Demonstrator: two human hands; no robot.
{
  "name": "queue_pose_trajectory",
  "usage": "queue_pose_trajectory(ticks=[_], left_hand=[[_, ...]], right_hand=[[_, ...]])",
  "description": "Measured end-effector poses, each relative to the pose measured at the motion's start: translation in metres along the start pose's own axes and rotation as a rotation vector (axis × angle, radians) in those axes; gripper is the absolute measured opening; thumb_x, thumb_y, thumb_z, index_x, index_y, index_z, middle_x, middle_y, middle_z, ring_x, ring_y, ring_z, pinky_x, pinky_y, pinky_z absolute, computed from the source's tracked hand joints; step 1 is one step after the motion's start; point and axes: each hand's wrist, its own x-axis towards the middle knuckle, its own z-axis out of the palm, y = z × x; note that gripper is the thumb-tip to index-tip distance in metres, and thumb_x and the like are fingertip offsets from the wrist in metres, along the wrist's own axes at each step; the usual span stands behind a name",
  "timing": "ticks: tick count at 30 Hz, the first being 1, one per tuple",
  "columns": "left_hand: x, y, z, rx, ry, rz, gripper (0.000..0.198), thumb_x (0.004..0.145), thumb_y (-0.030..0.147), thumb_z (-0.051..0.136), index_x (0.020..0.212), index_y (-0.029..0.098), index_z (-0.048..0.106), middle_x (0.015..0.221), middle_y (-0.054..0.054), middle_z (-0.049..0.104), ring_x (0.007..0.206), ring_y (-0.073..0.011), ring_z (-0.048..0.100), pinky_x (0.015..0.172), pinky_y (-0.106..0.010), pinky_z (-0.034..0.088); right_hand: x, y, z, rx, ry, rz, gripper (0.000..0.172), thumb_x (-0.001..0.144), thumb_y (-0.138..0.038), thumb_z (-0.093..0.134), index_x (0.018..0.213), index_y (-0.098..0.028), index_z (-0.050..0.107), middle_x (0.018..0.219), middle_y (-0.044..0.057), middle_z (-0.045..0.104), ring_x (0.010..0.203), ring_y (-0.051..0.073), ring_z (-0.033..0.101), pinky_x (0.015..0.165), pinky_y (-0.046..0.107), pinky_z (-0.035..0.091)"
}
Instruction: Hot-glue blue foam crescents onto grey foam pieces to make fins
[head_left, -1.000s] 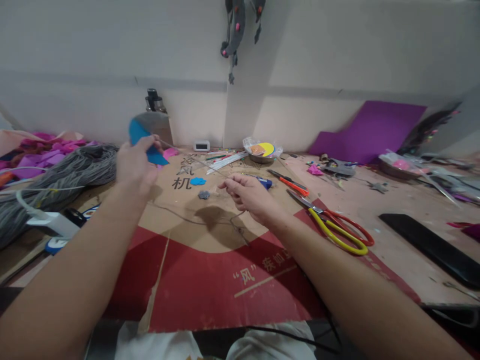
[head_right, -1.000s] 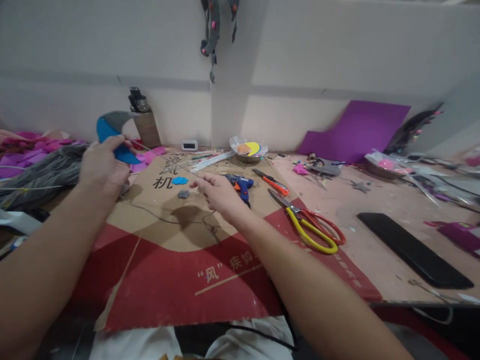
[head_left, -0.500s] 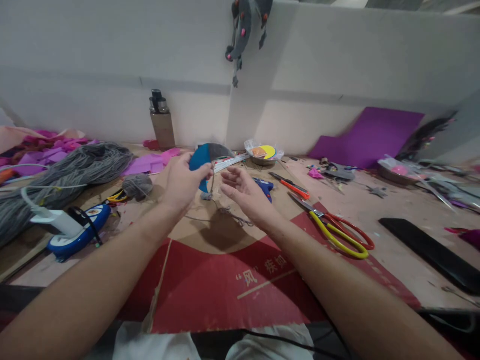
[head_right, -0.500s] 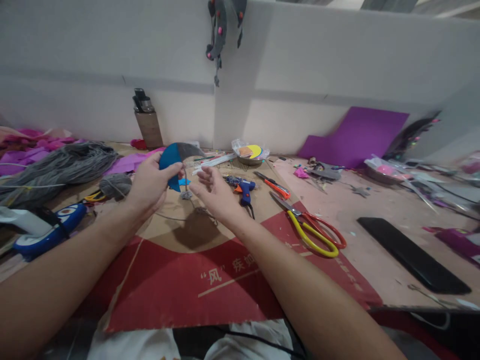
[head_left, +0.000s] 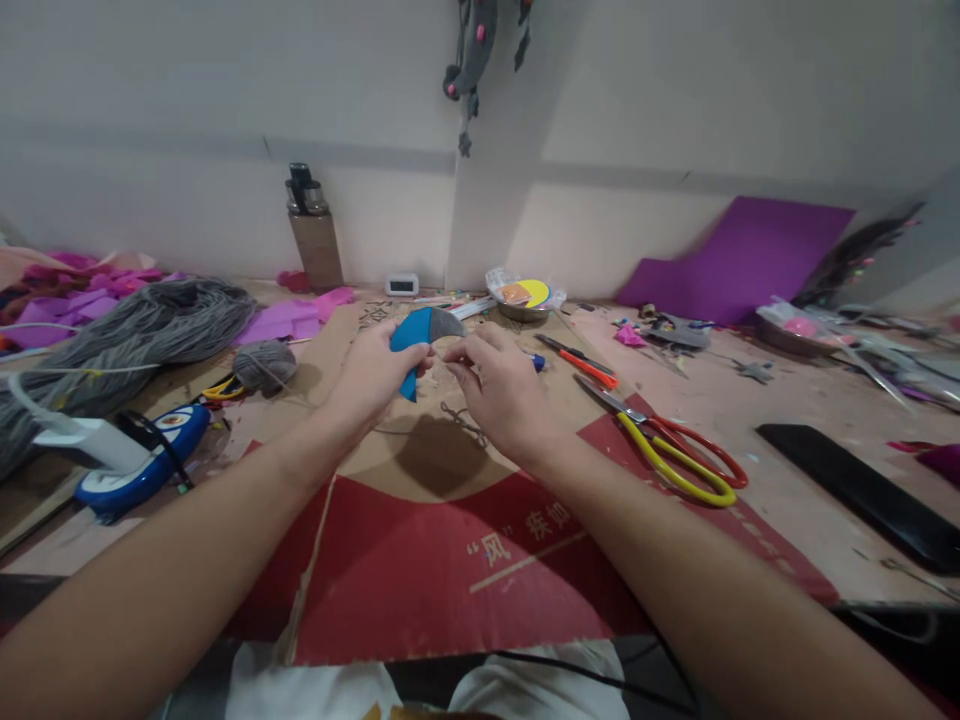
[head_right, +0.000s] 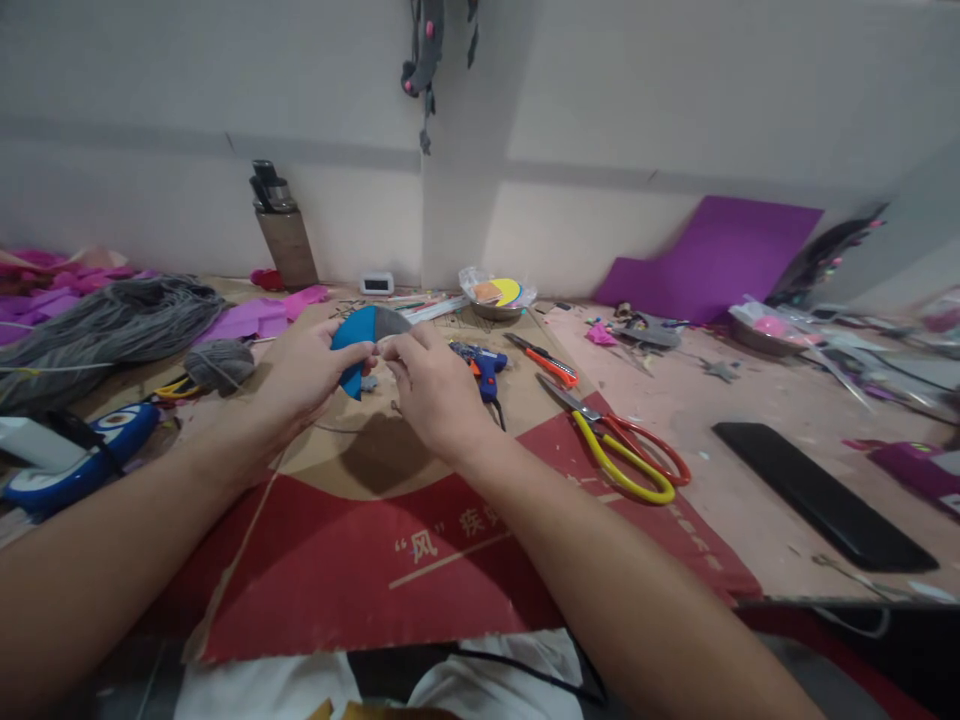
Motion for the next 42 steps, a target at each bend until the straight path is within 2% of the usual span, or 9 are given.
queue_pose_trajectory(ticks=[4,9,12,17,25,29,36,42], left_hand=[[-0.002,-0.003,0.002,0.008,-0.094,-0.016,0.008,0.069,0.022,0.064,0.075,0.016,0.061,0.066,-0.002,0.064,0.059,-0.0128,0.057,0.055,-0.024,0.046],[-0.007,0.001,0.007,0.040,-0.187,-0.006,0.009,0.071,0.020,0.060,0.078,0.016,0.064,0.067,-0.002,0.063,0.061,-0.0125,0.058,0.058,-0.024,0.046],[-0.010,0.001,0.011,0.046,-0.211,-0.042,0.015,0.070,0.019,0.061,0.083,0.015,0.066,0.070,-0.004,0.066,0.063,-0.0135,0.059,0.059,-0.025,0.047],[-0.014,0.000,0.014,0.075,-0.255,-0.096,0.014,0.068,0.021,0.061,0.080,0.014,0.066,0.071,-0.005,0.068,0.061,-0.0141,0.060,0.056,-0.025,0.046],[-0.014,-0.003,0.016,0.037,-0.286,-0.130,0.010,0.067,0.020,0.060,0.075,0.015,0.064,0.068,-0.004,0.067,0.060,-0.0139,0.059,0.054,-0.024,0.046],[-0.014,-0.004,0.017,0.042,-0.307,-0.129,0.012,0.068,0.021,0.060,0.079,0.016,0.065,0.072,-0.004,0.068,0.061,-0.0142,0.060,0.056,-0.025,0.047],[-0.015,-0.004,0.014,0.172,-0.254,-0.084,0.018,0.068,0.031,0.065,0.080,0.017,0.065,0.068,-0.003,0.065,0.059,-0.0148,0.058,0.052,-0.025,0.042],[-0.018,0.002,0.013,0.215,-0.252,-0.070,0.018,0.069,0.031,0.064,0.078,0.016,0.065,0.063,-0.002,0.063,0.057,-0.0144,0.056,0.052,-0.025,0.040]], right_hand=[[0.003,0.002,-0.006,-0.074,-0.005,-0.012,0.014,0.093,-0.020,0.053,0.089,-0.019,0.066,0.091,0.006,0.057,0.083,0.017,0.054,0.072,0.030,0.042],[0.006,0.003,-0.011,-0.098,0.042,-0.009,0.013,0.091,-0.017,0.054,0.088,-0.018,0.066,0.090,0.005,0.058,0.082,0.017,0.054,0.072,0.030,0.043],[0.008,0.007,-0.014,-0.097,0.061,-0.015,0.011,0.089,-0.015,0.055,0.086,-0.019,0.065,0.091,0.005,0.058,0.084,0.018,0.055,0.073,0.031,0.043],[0.011,0.016,-0.017,-0.099,0.080,-0.011,0.010,0.088,-0.014,0.056,0.085,-0.020,0.064,0.092,0.006,0.059,0.085,0.019,0.055,0.075,0.032,0.043],[0.011,0.021,-0.017,-0.081,0.108,0.008,0.006,0.088,-0.016,0.059,0.084,-0.020,0.062,0.091,0.005,0.059,0.085,0.019,0.055,0.077,0.033,0.044],[0.011,0.022,-0.018,-0.055,0.120,0.017,0.007,0.088,-0.017,0.059,0.082,-0.020,0.061,0.091,0.005,0.058,0.085,0.018,0.055,0.077,0.032,0.043],[0.013,0.021,-0.020,-0.021,0.099,0.049,0.010,0.088,-0.017,0.058,0.080,-0.020,0.061,0.088,0.004,0.059,0.082,0.017,0.054,0.076,0.033,0.042],[0.015,0.024,-0.022,-0.023,0.096,0.040,0.012,0.088,-0.017,0.058,0.078,-0.019,0.064,0.085,0.004,0.062,0.081,0.017,0.055,0.075,0.033,0.043]])
